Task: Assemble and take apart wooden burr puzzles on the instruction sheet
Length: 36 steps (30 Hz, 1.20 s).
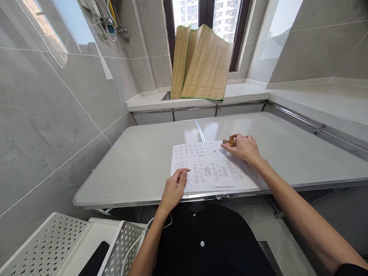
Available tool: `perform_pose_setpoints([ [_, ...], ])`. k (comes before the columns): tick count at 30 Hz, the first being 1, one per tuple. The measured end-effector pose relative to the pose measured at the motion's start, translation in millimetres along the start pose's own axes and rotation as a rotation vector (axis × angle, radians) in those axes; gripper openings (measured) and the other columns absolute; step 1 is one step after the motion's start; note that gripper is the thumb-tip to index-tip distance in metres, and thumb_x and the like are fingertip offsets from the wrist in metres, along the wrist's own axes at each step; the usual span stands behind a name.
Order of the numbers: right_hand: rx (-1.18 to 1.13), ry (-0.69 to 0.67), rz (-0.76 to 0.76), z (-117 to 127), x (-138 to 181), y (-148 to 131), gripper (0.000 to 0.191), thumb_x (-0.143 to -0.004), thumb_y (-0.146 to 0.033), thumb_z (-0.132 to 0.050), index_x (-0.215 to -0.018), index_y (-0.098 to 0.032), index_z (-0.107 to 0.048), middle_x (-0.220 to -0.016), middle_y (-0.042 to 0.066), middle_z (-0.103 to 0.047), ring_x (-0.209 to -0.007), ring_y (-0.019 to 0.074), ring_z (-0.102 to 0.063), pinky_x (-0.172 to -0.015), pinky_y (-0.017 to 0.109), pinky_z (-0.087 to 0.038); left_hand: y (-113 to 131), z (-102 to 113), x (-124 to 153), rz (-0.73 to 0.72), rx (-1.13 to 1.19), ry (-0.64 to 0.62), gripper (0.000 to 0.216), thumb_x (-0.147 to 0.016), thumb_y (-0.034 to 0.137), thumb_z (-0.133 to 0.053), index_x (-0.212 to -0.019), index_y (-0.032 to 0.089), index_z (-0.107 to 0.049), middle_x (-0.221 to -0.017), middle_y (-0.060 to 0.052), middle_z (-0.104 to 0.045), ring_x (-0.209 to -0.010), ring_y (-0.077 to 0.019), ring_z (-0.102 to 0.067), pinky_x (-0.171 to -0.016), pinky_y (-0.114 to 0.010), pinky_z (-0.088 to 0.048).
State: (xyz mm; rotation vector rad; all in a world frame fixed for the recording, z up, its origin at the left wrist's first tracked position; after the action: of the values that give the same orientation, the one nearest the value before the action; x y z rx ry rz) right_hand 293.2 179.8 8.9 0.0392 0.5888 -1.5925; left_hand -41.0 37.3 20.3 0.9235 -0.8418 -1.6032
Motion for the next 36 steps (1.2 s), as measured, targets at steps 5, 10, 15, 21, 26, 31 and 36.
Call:
perform_pose_setpoints([
  [5,0.035,-0.117,-0.049,-2.5,-24.6,0.3,0.073,-0.08,-0.082,-0.06,-0.11,-0.015,-0.066,-0.089,0.02,-0.072,-0.103,0.0439,-0.06,-0.085,0.049,-0.044,-0.9,0.1,-1.0,0.008,-0.014,0.0,0.05,-0.108,0.057,-0.041,-0.126,0.02,-0.069,-0.07,0.004,-0.048,-0.061,-0.0142,-0.042,-0.063,-0.028,-0.036],
  [10,0.059,-0.214,-0.079,-1.7,-38.6,-5.0,0.068,-0.08,-0.082,-0.062,-0.1,-0.017,-0.068,-0.082,0.02,-0.07,-0.096,0.0422,-0.064,-0.083,0.049,-0.046,-0.6,0.7,-1.1,0.023,-0.01,-0.008,0.051,-0.107,0.059,-0.041,-0.126,0.021,-0.069,-0.07,0.004,-0.049,-0.058,-0.0134,-0.042,-0.06,-0.027,-0.037],
  [15,-0.019,-0.14,-0.06,12.0,-24.2,-11.1,0.075,-0.088,-0.081,-0.051,-0.115,-0.013,-0.067,-0.086,0.02,-0.073,-0.097,0.0423,-0.066,-0.088,0.052,-0.047,0.8,1.9,-1.6,0.001,-0.037,0.007,0.052,-0.106,0.059,-0.042,-0.123,0.02,-0.072,-0.068,0.004,-0.05,-0.059,-0.0143,-0.043,-0.061,-0.027,-0.038],
  [21,-0.345,0.354,0.099,55.4,51.7,-39.1,0.045,-0.102,-0.054,-0.051,-0.127,-0.019,-0.061,-0.135,0.02,-0.066,-0.122,0.0368,-0.062,-0.096,0.049,-0.051,0.1,2.0,-2.9,-0.015,-0.091,0.011,0.047,-0.106,0.056,-0.046,-0.121,0.021,-0.073,-0.069,0.003,-0.052,-0.065,-0.0157,-0.045,-0.063,-0.027,-0.036],
  [26,-0.714,-0.061,0.124,35.3,100.0,-52.6,0.034,-0.101,-0.055,-0.055,-0.098,-0.023,-0.066,-0.086,0.006,-0.076,-0.075,0.0248,-0.071,-0.07,0.038,-0.056,1.1,2.1,-4.4,-0.022,-0.096,0.015,0.043,-0.103,0.055,-0.052,-0.115,0.02,-0.074,-0.072,0.002,-0.053,-0.067,-0.0157,-0.046,-0.066,-0.027,-0.038],
  [31,-0.92,-0.299,0.033,12.5,113.4,-41.8,0.044,-0.098,-0.066,-0.057,-0.094,-0.023,-0.065,-0.072,0.001,-0.07,-0.059,0.0195,-0.065,-0.066,0.037,-0.055,1.5,1.9,-6.3,-0.002,-0.108,0.013,0.044,-0.101,0.058,-0.053,-0.11,0.021,-0.076,-0.069,0.002,-0.052,-0.065,-0.0155,-0.046,-0.064,-0.027,-0.039],
  [36,-0.955,-0.331,0.003,8.8,111.1,-36.0,0.05,-0.095,-0.071,-0.058,-0.097,-0.022,-0.064,-0.073,0.001,-0.068,-0.06,0.0184,-0.064,-0.067,0.035,-0.053,-0.1,1.9,-10.9,0.014,-0.128,0.005,0.042,-0.101,0.057,-0.054,-0.108,0.021,-0.076,-0.074,0.0,-0.06,-0.069,-0.0163,-0.051,-0.066,-0.027,-0.04],
])
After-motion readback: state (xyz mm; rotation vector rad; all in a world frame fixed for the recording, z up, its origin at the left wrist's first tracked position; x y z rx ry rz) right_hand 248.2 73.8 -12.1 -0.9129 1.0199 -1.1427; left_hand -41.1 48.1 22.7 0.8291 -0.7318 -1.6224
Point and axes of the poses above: each hand's wrist, its own x-axis away from the middle knuckle, its own z-axis out of the back of the hand, y = z × x, the point moved 4 cm from there along -x, towards the middle knuckle
